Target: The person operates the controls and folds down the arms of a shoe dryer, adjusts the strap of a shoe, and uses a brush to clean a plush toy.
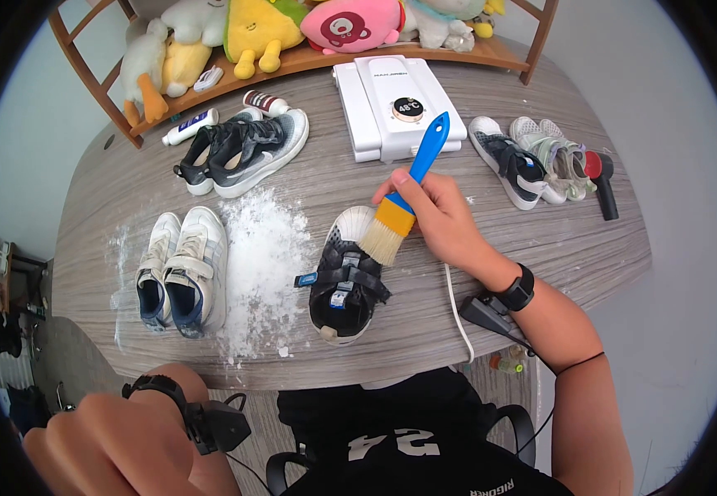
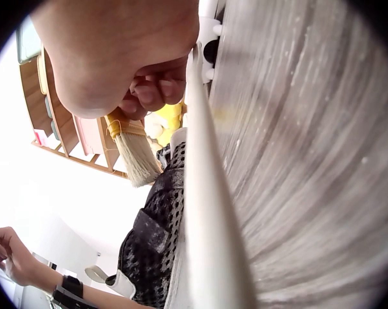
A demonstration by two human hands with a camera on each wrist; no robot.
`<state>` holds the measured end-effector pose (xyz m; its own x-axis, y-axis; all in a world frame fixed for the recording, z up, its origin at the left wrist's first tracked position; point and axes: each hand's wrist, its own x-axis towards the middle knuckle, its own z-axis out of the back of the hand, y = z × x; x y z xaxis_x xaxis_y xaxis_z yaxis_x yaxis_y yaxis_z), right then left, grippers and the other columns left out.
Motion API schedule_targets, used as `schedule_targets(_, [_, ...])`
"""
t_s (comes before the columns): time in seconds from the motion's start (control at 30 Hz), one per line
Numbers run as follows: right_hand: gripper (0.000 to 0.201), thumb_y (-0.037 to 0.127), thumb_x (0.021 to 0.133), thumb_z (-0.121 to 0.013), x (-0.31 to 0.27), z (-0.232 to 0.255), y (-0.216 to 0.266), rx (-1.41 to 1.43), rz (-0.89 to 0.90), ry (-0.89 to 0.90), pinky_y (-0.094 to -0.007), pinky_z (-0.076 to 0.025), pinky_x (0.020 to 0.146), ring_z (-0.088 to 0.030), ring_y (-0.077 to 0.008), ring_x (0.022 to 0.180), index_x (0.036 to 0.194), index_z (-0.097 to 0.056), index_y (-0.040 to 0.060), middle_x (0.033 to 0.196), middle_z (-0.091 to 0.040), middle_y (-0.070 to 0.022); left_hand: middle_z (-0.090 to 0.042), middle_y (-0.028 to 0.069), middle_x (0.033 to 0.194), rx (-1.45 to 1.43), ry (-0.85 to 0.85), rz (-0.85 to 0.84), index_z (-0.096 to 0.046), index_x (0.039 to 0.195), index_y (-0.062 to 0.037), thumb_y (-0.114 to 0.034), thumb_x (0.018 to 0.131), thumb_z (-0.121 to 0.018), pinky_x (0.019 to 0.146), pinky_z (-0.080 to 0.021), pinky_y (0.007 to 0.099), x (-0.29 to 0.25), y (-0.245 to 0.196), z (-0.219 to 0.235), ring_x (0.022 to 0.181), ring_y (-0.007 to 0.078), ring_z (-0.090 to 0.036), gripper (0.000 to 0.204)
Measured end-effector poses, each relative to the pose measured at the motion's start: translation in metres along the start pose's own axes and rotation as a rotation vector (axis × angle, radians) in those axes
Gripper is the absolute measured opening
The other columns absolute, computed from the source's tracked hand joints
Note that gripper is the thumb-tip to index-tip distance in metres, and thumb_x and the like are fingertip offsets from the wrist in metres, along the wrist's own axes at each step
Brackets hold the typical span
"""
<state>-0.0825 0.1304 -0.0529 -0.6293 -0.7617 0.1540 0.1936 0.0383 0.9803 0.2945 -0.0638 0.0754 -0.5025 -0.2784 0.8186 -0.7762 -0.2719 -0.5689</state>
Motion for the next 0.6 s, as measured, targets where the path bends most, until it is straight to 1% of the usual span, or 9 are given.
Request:
schedule_targets(0.07, [0.045, 0.036, 0.115, -0.051, -0.001, 0.0, -0.001, 0.008, 0.008, -0.004, -0.0239, -0.043, 0.06, -0.055, -0.0038, 0.069, 0.1, -0.076, 0.002, 0.081, -0.069, 0.0003, -0.039, -0.0021, 0.06, -0.021, 0.025, 0.006, -0.053, 0.073, -0.0127, -0.021, 0.102, -0.059, 0.059, -0.036, 0.0337, -0.003, -0.004, 0.001, 0.059, 0.0151, -0.046, 0.031])
schedule_targets(0.1, [0.045, 0.036, 0.115, -0.051, -0.003, 0.0, 0.001, 0.009, -0.006, -0.007, -0.0242, -0.043, 0.061, -0.055, -0.004, 0.07, 0.1, -0.076, 0.0019, 0.081, -0.069, 0.0001, -0.039, -0.0019, 0.06, -0.03, 0.046, 0.01, -0.053, 0.073, -0.0124, -0.021, 0.102, -0.059, 0.059, -0.036, 0.0339, 0.008, 0.004, -0.011, 0.059, 0.0152, -0.046, 0.031])
schedule_targets(0.13, [0.045, 0.036, 0.115, -0.051, -0.002, -0.002, 0.003, 0.014, -0.009, -0.014, -0.0244, -0.043, 0.062, -0.056, -0.0042, 0.071, 0.1, -0.076, 0.0019, 0.082, -0.069, 0.0, -0.04, -0.0016, 0.06, -0.036, 0.077, 0.008, -0.053, 0.073, -0.0122, -0.02, 0.102, -0.059, 0.059, -0.036, 0.0341, 0.032, 0.024, -0.035, 0.059, 0.0154, -0.047, 0.031])
schedule_targets(0.3, [0.046, 0.037, 0.115, -0.051, -0.003, -0.001, 0.005, 0.026, -0.017, -0.007, -0.0241, -0.044, 0.063, -0.056, -0.0046, 0.073, 0.1, -0.076, 0.0018, 0.083, -0.069, -0.0003, -0.041, -0.0006, 0.06, -0.084, 0.162, 0.013, -0.054, 0.073, -0.0109, -0.02, 0.102, -0.06, 0.058, -0.037, 0.0349, 0.039, 0.025, -0.045, 0.058, 0.016, -0.048, 0.031])
schedule_targets(0.37, [0.046, 0.037, 0.115, -0.052, -0.001, 0.001, 0.005, 0.02, -0.012, -0.005, -0.0241, -0.045, 0.064, -0.056, -0.0047, 0.073, 0.1, -0.076, 0.0018, 0.083, -0.069, -0.0003, -0.042, -0.0001, 0.06, -0.119, 0.186, 0.016, -0.055, 0.073, -0.0104, -0.02, 0.102, -0.061, 0.058, -0.038, 0.0353, 0.036, 0.024, -0.04, 0.058, 0.0162, -0.048, 0.031])
schedule_targets(0.43, [0.045, 0.037, 0.115, -0.052, -0.001, 0.001, 0.005, 0.005, -0.007, 0.011, -0.0245, -0.046, 0.064, -0.057, -0.0051, 0.073, 0.1, -0.076, 0.0015, 0.084, -0.069, -0.0006, -0.042, 0.0003, 0.06, -0.157, 0.212, 0.029, -0.055, 0.073, -0.0099, -0.02, 0.101, -0.061, 0.058, -0.038, 0.0357, 0.026, 0.014, -0.022, 0.058, 0.0165, -0.048, 0.031])
schedule_targets(0.5, [0.045, 0.037, 0.115, -0.053, -0.002, 0.001, 0.005, 0.0, -0.025, 0.001, -0.025, -0.046, 0.064, -0.057, -0.0053, 0.073, 0.101, -0.076, 0.0015, 0.084, -0.069, -0.0007, -0.043, 0.0007, 0.06, -0.197, 0.241, 0.035, -0.055, 0.072, -0.0093, -0.019, 0.101, -0.061, 0.058, -0.039, 0.036, -0.002, -0.022, 0.034, 0.058, 0.0167, -0.049, 0.031])
schedule_targets(0.57, [0.045, 0.038, 0.115, -0.053, -0.002, 0.001, 0.004, -0.008, -0.041, -0.007, -0.0255, -0.046, 0.063, -0.058, -0.0056, 0.072, 0.101, -0.076, 0.0015, 0.084, -0.069, -0.0009, -0.044, 0.0012, 0.06, -0.239, 0.268, 0.038, -0.056, 0.072, -0.0088, -0.019, 0.101, -0.062, 0.058, -0.039, 0.0364, 0.008, -0.003, 0.018, 0.057, 0.017, -0.049, 0.031])
schedule_targets(0.6, [0.045, 0.038, 0.114, -0.053, -0.001, 0.001, 0.0, 0.005, -0.006, -0.01, -0.0256, -0.046, 0.063, -0.058, -0.0057, 0.072, 0.101, -0.076, 0.0016, 0.084, -0.069, -0.0009, -0.044, 0.0014, 0.06, -0.259, 0.282, 0.037, -0.056, 0.072, -0.0086, -0.019, 0.101, -0.062, 0.058, -0.04, 0.0366, 0.02, 0.011, 0.012, 0.057, 0.0171, -0.049, 0.031])
